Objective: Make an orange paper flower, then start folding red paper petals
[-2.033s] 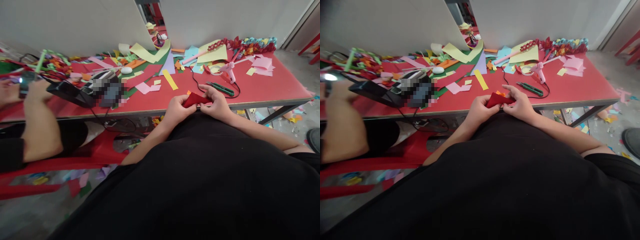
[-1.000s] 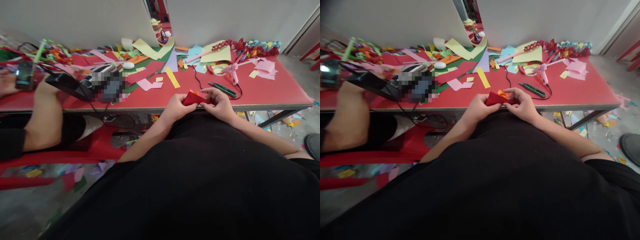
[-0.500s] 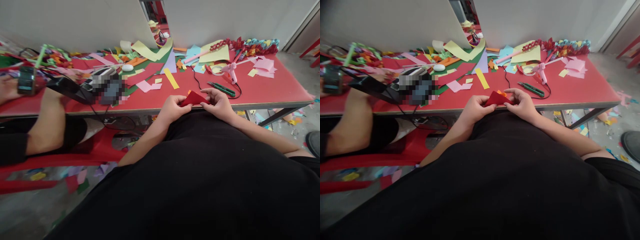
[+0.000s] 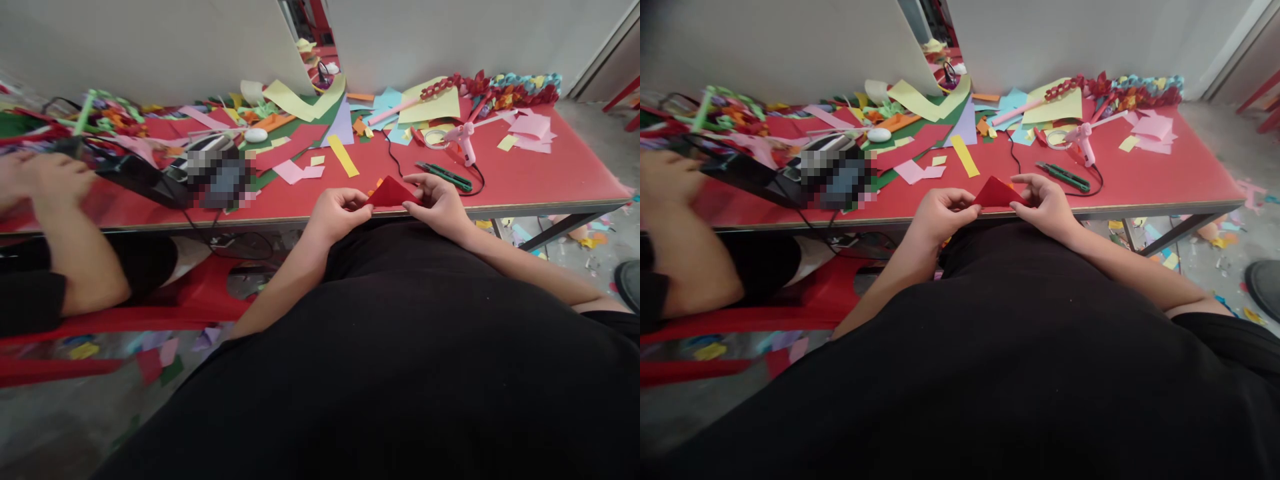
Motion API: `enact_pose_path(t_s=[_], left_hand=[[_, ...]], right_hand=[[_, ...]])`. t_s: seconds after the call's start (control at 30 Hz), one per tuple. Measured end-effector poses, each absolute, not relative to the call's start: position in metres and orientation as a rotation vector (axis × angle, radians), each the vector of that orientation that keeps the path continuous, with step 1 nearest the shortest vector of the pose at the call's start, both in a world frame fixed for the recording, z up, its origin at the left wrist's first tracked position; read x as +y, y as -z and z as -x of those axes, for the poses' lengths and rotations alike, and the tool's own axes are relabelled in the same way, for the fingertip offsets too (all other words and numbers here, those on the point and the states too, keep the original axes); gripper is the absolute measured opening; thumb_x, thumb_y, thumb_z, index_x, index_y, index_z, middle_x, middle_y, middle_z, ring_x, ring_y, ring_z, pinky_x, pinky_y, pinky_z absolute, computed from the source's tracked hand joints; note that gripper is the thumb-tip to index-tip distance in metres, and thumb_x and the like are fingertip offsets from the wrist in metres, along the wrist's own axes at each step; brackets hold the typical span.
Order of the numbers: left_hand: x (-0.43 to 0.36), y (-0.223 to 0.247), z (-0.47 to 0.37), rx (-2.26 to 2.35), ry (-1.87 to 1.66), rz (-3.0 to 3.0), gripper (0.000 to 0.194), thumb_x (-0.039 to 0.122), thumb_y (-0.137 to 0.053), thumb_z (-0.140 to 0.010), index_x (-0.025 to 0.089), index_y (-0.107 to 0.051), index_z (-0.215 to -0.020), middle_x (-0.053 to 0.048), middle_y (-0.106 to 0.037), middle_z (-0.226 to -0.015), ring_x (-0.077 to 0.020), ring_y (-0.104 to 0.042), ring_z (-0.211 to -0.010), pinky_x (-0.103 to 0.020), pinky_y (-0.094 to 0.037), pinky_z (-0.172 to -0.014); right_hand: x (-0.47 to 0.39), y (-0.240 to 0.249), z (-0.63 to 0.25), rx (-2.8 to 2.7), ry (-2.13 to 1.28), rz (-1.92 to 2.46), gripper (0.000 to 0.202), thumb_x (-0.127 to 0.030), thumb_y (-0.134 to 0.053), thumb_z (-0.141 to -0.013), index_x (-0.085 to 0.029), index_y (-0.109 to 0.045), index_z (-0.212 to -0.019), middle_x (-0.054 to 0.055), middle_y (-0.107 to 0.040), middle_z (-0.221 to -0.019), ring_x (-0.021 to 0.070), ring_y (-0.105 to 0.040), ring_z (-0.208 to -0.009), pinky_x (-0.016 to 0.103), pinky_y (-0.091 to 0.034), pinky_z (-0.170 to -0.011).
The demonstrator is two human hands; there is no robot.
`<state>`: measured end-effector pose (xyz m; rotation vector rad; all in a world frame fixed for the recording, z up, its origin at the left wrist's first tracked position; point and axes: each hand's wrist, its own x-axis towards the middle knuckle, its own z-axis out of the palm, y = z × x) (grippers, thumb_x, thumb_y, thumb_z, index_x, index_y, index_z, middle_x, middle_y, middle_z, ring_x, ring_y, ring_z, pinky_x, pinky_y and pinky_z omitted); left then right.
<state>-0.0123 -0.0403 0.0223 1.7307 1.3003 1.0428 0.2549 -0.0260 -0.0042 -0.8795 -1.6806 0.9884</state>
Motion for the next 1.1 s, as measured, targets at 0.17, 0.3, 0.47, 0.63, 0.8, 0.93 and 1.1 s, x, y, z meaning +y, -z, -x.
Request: enact_pose_path(t_s=[0.17, 0.3, 0.47, 0.63, 0.8, 0.93, 1.1], left_hand=[[-0.036, -0.024, 0.031, 1.416, -1.119, -1.725, 0.019, 0.037, -0.083, -0.078, 0.018, -0.082, -0.082, -0.005, -0.076, -0.075, -0.0161, -0.063, -0.067, -0.027, -0.049, -0.061], [-0.034, -0.026, 0.041, 1.418, -1.217, -1.733, 0.022, 0.04, -0.084, -0.082, 0.019, -0.084, -0.089, -0.007, -0.079, -0.081, -0.0178, -0.067, -0.073, -0.028, -0.053, -0.066], [-0.038, -0.021, 0.02, 1.251, -1.109, -1.721, 0.047, 0.049, -0.089, -0.08, 0.019, -0.085, -0.117, -0.011, -0.085, -0.11, -0.0203, -0.075, -0.086, -0.031, -0.059, -0.077], [-0.039, -0.02, -0.005, 1.141, -1.104, -1.676, 0.041, 0.056, -0.085, -0.088, 0.018, -0.083, -0.1, -0.009, -0.085, -0.097, -0.0216, -0.076, -0.085, -0.033, -0.06, -0.081], [-0.042, -0.026, -0.008, 1.164, -1.121, -1.748, 0.038, 0.055, -0.087, -0.088, 0.019, -0.083, -0.1, -0.008, -0.085, -0.094, -0.0211, -0.077, -0.083, -0.031, -0.059, -0.077], [-0.041, -0.024, -0.008, 1.168, -1.138, -1.79, 0.04, 0.055, -0.087, -0.09, 0.02, -0.084, -0.109, -0.009, -0.086, -0.096, -0.02, -0.078, -0.081, -0.03, -0.058, -0.074], [-0.035, -0.018, -0.008, 1.152, -1.173, -1.765, 0.046, 0.062, -0.089, -0.088, 0.021, -0.082, -0.109, -0.008, -0.085, -0.093, -0.0197, -0.076, -0.078, -0.031, -0.058, -0.071]], right_hand=[[-0.021, 0.007, -0.259, -1.619, -0.973, 0.906, 0.052, -0.037, -0.09, -0.089, -0.023, -0.073, -0.136, 0.0, -0.062, -0.09, 0.018, -0.061, -0.077, 0.036, -0.059, -0.073], [-0.017, 0.008, -0.262, -1.569, -0.949, 0.924, 0.051, -0.038, -0.089, -0.089, -0.024, -0.073, -0.135, 0.0, -0.061, -0.091, 0.0187, -0.062, -0.079, 0.037, -0.062, -0.077], [-0.019, 0.008, -0.256, -1.554, -1.057, 0.868, 0.049, -0.044, -0.093, -0.085, -0.026, -0.073, -0.125, 0.001, -0.065, -0.093, 0.02, -0.066, -0.083, 0.037, -0.064, -0.077], [-0.024, 0.004, -0.253, -1.524, -1.162, 0.794, 0.048, -0.055, -0.096, -0.083, -0.024, -0.07, -0.111, 0.003, -0.073, -0.099, 0.0191, -0.071, -0.087, 0.037, -0.067, -0.084], [-0.031, -0.003, -0.255, -1.474, -1.178, 0.781, 0.057, -0.074, -0.091, -0.086, -0.024, -0.073, -0.106, 0.002, -0.076, -0.095, 0.017, -0.072, -0.081, 0.035, -0.067, -0.082], [-0.035, -0.007, -0.253, -1.478, -1.189, 0.775, 0.058, -0.078, -0.085, -0.09, -0.023, -0.076, -0.104, 0.003, -0.078, -0.095, 0.0172, -0.074, -0.082, 0.032, -0.067, -0.078], [-0.037, -0.01, -0.251, -1.508, -1.194, 0.764, 0.056, -0.077, -0.087, -0.089, -0.023, -0.078, -0.099, 0.002, -0.078, -0.089, 0.0188, -0.076, -0.083, 0.031, -0.065, -0.074]])
